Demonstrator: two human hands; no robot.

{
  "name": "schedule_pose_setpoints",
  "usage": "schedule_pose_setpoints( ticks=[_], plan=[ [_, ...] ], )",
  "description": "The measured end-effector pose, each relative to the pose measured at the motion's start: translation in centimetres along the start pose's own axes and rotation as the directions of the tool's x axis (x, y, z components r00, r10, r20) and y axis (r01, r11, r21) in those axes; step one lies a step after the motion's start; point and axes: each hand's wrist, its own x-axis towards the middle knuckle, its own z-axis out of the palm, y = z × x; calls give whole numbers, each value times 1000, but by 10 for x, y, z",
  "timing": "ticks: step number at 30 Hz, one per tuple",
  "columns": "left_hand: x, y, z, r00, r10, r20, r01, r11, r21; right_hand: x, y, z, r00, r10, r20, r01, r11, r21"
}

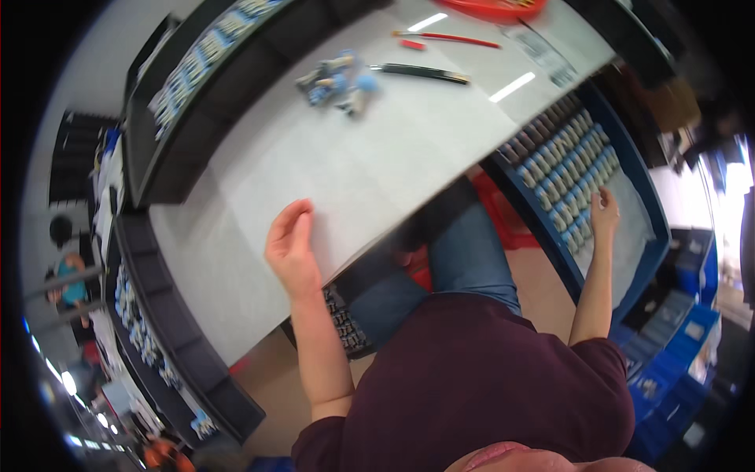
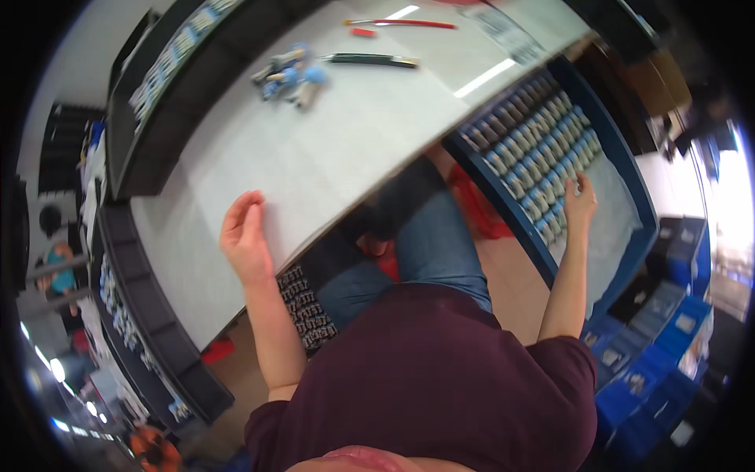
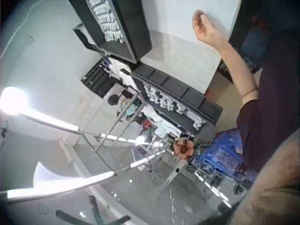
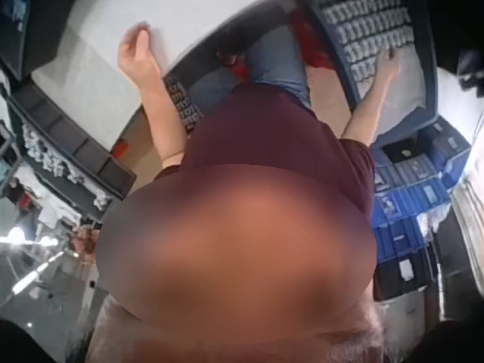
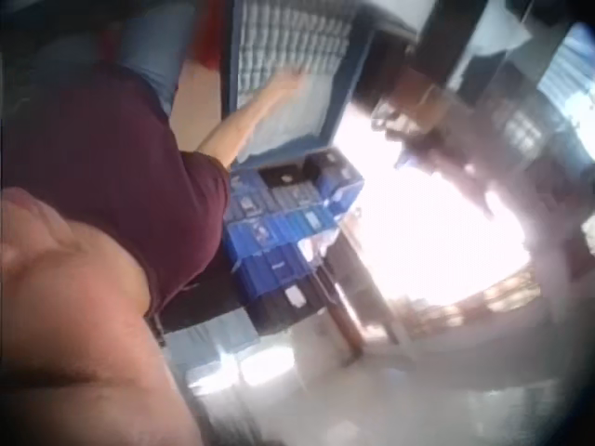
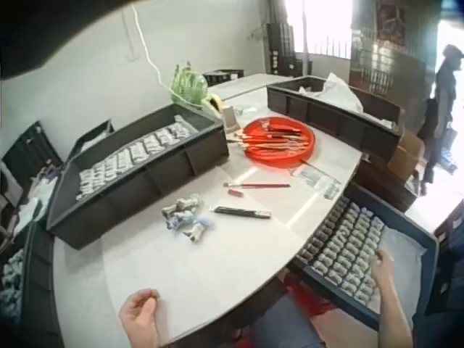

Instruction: The person assembles small blue and white figurines by hand at a workbench. They pick up individual figurines, attach a small red component to the head, and place the completed items into a blue tray. The process is repeated for multiple units.

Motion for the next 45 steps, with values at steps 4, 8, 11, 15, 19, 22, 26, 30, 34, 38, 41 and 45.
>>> schedule_pose_setpoints(
  ticks=[4, 8, 11, 15, 19, 22, 26, 30, 34, 38, 41, 45],
  plan=[
    [2, 3, 14, 996, 19, 84, -21, 1000, 16, -3, -200, -20, 946, -313, -85, 293, 712, 639],
    [-1, 1, 11, 991, 43, 126, -56, 993, 105, -32, -361, -14, 643, -765, -40, 581, 454, 676],
    [0, -5, 7, 987, 75, 145, -91, 989, 112, -55, -432, 4, 539, -842, -35, 733, 448, 511],
    [2, -5, 7, 983, 90, 158, -110, 986, 123, -60, -452, 31, 509, -859, 53, 818, 502, 280],
    [0, 1, 6, 991, 58, 120, -65, 996, 54, -74, -446, 22, 601, -773, 203, 474, 550, 688],
    [3, 8, 6, 994, -30, 102, 47, 984, -170, -112, -437, 13, 500, -803, 323, -71, 334, 940],
    [5, 9, -2, 990, -60, 128, 108, 906, -409, -155, -434, 12, 362, -884, 295, -310, 185, 933],
    [7, 8, -6, 994, -89, 57, 106, 872, -478, -167, -431, 26, 314, -889, 335, -349, 220, 911],
    [7, 9, -7, 994, -111, 22, 110, 890, -443, -165, -429, 27, 282, -885, 372, -373, 256, 892],
    [5, 13, -2, 995, -97, -8, 82, 884, -461, -165, -430, 24, 300, -854, 425, -423, 280, 861],
    [5, 9, -4, 997, -72, 35, 80, 902, -423, -162, -426, 29, 283, -861, 422, -438, 275, 856],
    [5, 5, -5, 997, -35, 75, 62, 918, -391, -161, -425, 31, 266, -863, 431, -492, 263, 830]
  ],
)
